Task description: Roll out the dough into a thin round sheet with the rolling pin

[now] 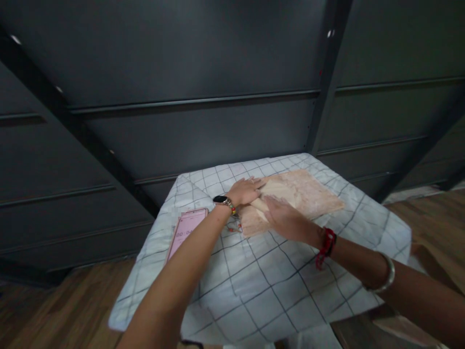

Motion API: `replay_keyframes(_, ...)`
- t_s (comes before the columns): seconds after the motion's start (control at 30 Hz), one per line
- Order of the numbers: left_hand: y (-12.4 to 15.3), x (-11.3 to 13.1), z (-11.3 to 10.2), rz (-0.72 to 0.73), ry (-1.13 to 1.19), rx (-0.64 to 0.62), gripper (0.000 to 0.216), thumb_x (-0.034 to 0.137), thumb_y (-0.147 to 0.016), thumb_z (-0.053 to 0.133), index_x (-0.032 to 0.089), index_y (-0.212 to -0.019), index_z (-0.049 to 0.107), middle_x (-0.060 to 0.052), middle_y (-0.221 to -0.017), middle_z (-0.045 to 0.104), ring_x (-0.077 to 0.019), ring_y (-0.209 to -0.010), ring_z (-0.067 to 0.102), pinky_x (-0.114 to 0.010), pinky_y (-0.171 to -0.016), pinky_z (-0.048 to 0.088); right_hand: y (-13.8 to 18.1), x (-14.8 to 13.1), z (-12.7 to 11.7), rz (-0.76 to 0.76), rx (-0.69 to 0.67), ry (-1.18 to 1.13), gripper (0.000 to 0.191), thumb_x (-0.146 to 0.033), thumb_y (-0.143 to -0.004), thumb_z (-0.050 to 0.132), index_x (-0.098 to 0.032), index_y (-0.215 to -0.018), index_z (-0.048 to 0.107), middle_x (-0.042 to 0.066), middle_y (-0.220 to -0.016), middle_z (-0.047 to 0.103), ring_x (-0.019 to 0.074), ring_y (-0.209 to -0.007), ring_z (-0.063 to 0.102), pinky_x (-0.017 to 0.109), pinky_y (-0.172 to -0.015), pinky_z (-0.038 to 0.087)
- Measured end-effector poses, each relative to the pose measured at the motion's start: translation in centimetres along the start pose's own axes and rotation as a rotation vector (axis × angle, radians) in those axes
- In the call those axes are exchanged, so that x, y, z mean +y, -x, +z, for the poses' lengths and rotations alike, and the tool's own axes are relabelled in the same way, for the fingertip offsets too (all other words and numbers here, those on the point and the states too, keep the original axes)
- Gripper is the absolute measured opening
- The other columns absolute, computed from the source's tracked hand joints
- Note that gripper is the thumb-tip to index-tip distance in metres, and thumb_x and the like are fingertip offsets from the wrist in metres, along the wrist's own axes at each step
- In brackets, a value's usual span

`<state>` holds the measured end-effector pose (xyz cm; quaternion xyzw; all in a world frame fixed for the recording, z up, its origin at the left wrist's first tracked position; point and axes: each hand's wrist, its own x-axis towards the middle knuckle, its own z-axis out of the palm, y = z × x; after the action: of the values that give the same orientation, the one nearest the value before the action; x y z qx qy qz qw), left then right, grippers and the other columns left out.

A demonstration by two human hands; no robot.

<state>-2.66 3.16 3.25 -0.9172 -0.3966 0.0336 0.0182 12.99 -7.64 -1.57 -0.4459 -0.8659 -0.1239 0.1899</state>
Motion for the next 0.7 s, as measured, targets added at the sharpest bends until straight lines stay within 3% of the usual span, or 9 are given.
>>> replay_keyframes(0.2, -1.5, 0.2, 0.1, -0.025, 0.063, 0.07, 0.054, 0.024, -0.088, 0.036, 0.022, -0.142, 0.043, -0.004, -0.147, 0.042, -0.0209, -0.134, 0.038, -0.035, -0.107, 0.031, -0.4, 2.5, -0.8, 0.003, -0.082, 0.0, 0.043, -0.017, -0.095, 0.03, -0.005, -0.129, 0.053, 0.02, -0.132, 0.055, 0.0299, -0.122, 0.05, 0.05, -0.101, 0.042)
replay_keyframes(0.3, -1.9, 0.1, 0.2, -0.019, 0.096, 0.093, 0.052, 0.023, -0.088, 0.037, 0.025, -0.139, 0.045, 0.0, -0.145, 0.045, -0.0191, -0.132, 0.041, -0.034, -0.107, 0.031, -0.5, 2.2, -1.1, -0.026, -0.135, 0.046, 0.042, -0.012, -0.092, 0.03, -0.004, -0.123, 0.057, 0.022, -0.129, 0.057, 0.031, -0.119, 0.052, 0.051, -0.097, 0.045)
replay_keyframes(0.5, -0.4, -0.3, 0.7, -0.044, 0.109, 0.079, 0.054, 0.027, -0.089, 0.035, 0.03, -0.142, 0.042, 0.003, -0.148, 0.041, -0.0205, -0.135, 0.036, -0.04, -0.108, 0.027, 0.1, -0.4, -0.4, -0.044, 0.001, 0.041, 0.044, -0.014, -0.091, 0.034, 0.004, -0.128, 0.051, 0.028, -0.131, 0.053, 0.0339, -0.126, 0.046, 0.05, -0.103, 0.039)
replay_keyframes(0.7, -1.4, 0.4, 0.2, -0.046, 0.092, 0.111, 0.052, 0.024, -0.088, 0.036, 0.026, -0.139, 0.047, 0.001, -0.144, 0.046, -0.0203, -0.131, 0.041, -0.035, -0.105, 0.031, 0.1, 2.8, -0.8, -0.029, -0.039, -0.062, 0.042, -0.02, -0.092, 0.036, -0.009, -0.127, 0.056, 0.019, -0.124, 0.061, 0.0311, -0.117, 0.055, 0.049, -0.097, 0.047)
